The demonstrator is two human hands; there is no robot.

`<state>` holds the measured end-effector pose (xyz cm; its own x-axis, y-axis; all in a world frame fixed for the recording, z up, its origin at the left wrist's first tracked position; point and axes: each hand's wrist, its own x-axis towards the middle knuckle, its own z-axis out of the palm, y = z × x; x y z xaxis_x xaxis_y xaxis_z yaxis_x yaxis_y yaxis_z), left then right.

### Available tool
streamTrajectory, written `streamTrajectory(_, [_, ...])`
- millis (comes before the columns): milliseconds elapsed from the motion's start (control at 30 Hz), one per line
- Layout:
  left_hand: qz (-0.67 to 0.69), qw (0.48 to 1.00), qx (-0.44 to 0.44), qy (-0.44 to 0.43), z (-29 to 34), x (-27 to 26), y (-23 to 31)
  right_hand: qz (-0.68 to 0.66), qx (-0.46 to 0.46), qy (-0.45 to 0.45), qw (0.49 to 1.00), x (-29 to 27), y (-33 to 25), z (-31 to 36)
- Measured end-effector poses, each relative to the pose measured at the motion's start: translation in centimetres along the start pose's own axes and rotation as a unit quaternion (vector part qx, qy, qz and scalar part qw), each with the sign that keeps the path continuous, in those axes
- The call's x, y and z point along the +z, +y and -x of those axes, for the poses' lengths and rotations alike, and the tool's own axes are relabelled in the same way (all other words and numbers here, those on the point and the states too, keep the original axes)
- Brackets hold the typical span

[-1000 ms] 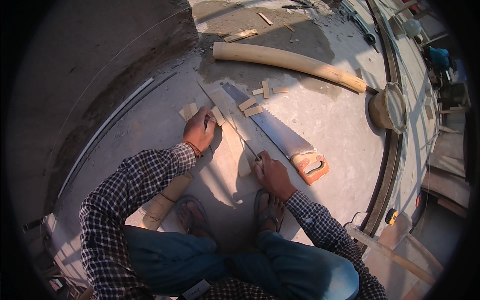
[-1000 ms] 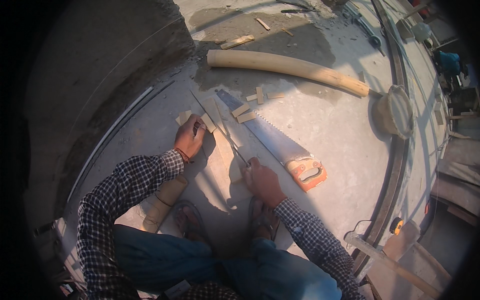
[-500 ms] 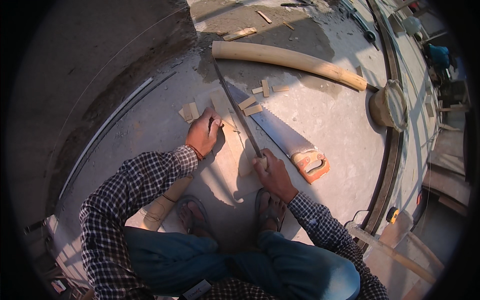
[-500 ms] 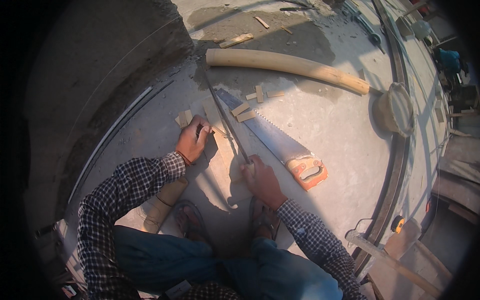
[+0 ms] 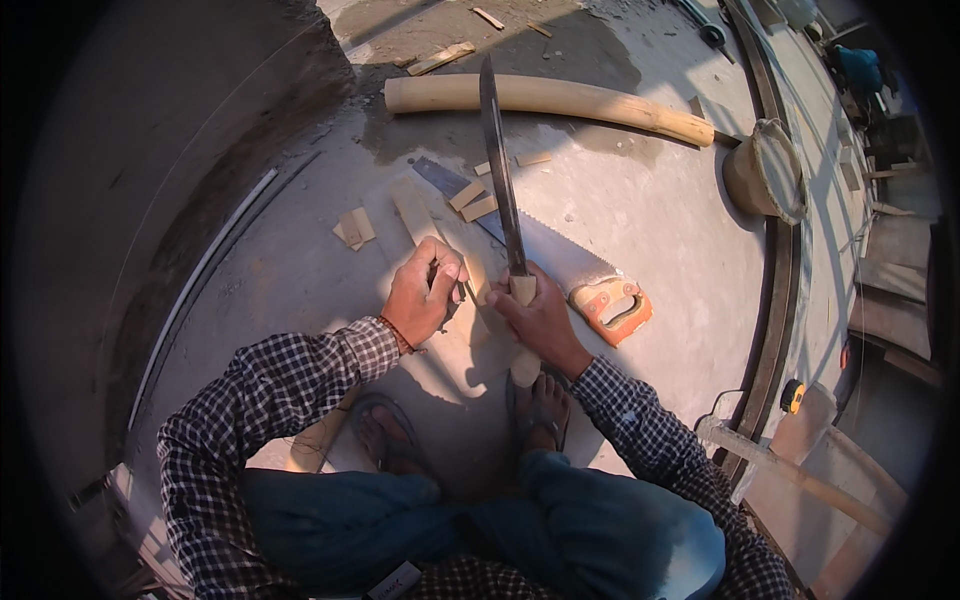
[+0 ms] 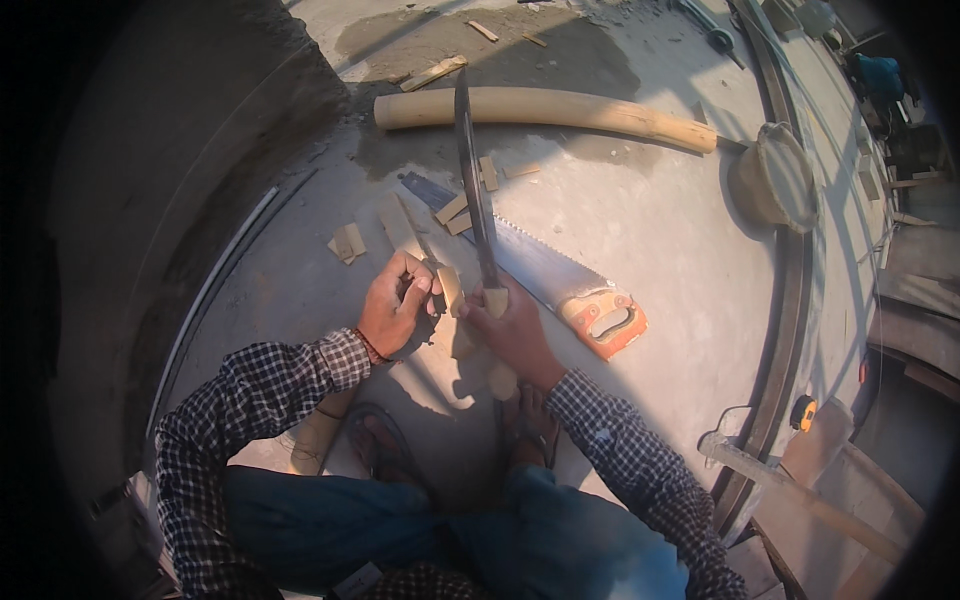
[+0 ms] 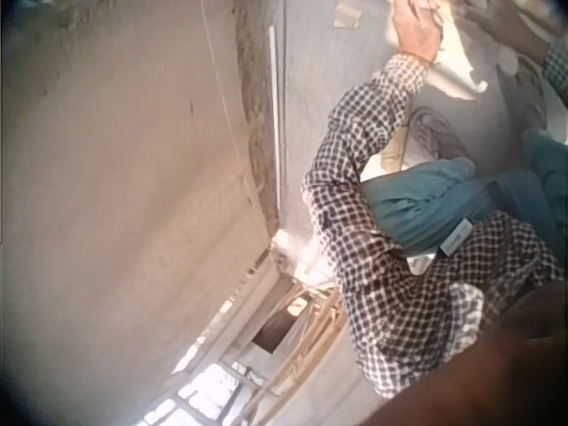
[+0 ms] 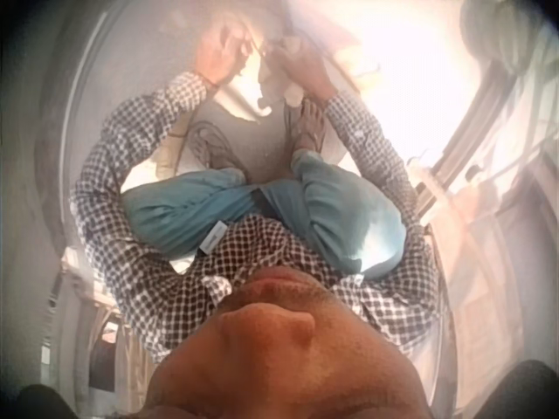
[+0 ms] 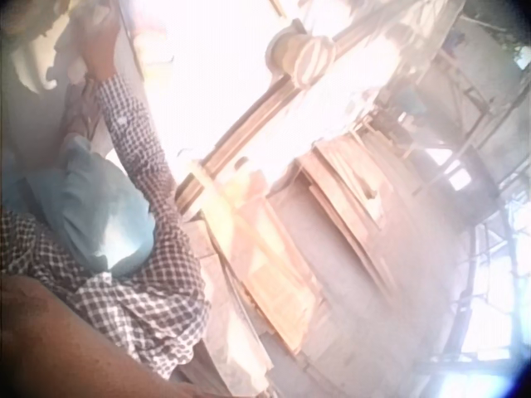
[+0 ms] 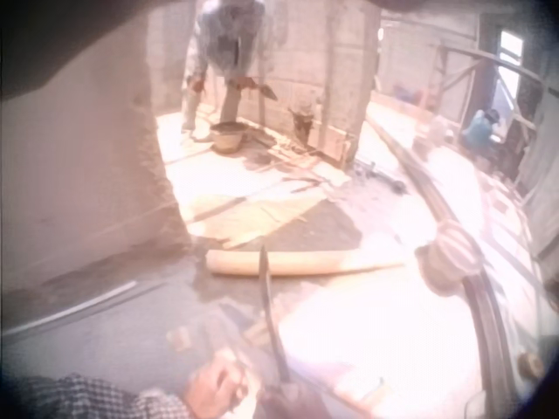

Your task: The person sits on the floor and uses a hand saw to cut a small piece of wood. They then switch to a knife to shave and shape the cut piece, producing small wood shavings.

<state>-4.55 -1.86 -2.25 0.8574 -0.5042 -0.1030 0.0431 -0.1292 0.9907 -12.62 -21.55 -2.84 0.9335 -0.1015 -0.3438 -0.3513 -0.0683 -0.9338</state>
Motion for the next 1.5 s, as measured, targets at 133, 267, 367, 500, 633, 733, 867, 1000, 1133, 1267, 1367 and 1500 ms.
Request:
streamTrajectory(133, [-0.016, 1.0, -0.009, 0.003, -0.1, -0.3, -0.9, -0.073, 0.019, -0.015, 0.997, 0.1, -0.2, 0.1])
streamTrajectory(267, [-0.012, 0.995, -0.068, 0.076, -0.4, -0.9, -1.9, -0.051, 0.011, -0.014, 0.999, -0.2, 0.2, 0.1])
streamTrajectory(367, [-0.051, 0.988, -0.093, 0.115, -2.2, -4.5, -3.5, 0.009, 0.001, 0.016, 1.0, -0.5, 1.0, 0.7])
streamTrajectory(500, [-0.36, 0.926, -0.107, 0.047, -2.3, -9.4, -3.3, 0.098, 0.041, 0.036, 0.994, -1.6, 0.7, 1.3])
streamTrajectory(633, [-0.429, 0.897, -0.104, -0.01, -1.4, -8.7, -1.6, 0.166, 0.0, 0.02, 0.986, -2.2, 1.3, 1.7])
streamTrajectory(733, [-0.368, 0.929, 0.025, -0.02, -0.5, -7.5, -1.1, 0.147, 0.001, -0.012, 0.989, -1.5, 0.6, 1.8])
streamTrajectory(867, [-0.343, 0.926, 0.132, -0.089, -0.7, -4.5, 0.2, 0.138, -0.014, -0.022, 0.99, -0.8, -0.2, 1.6])
streamTrajectory(1000, [-0.313, 0.934, 0.117, -0.129, -0.4, -2.8, 0.9, 0.128, -0.012, -0.041, 0.991, -0.6, -0.4, 1.3])
streamTrajectory(1133, [-0.266, 0.952, 0.058, -0.141, 0.0, -2.6, 0.3, 0.121, -0.01, -0.04, 0.992, -0.6, -0.9, 1.3])
streamTrajectory(1267, [-0.164, 0.972, -0.062, -0.155, 0.2, -2.5, 0.9, 0.1, -0.01, -0.017, 0.995, -0.8, -0.6, 1.2])
streamTrajectory(1367, [-0.108, 0.983, -0.087, -0.122, 0.4, -2.4, -1.2, 0.073, -0.027, -0.003, 0.997, -0.7, -0.5, 1.0])
streamTrajectory(1500, [-0.191, 0.972, -0.054, -0.129, 0.0, -2.8, -0.6, 0.074, -0.031, 0.012, 0.997, -0.7, -1.3, 0.7])
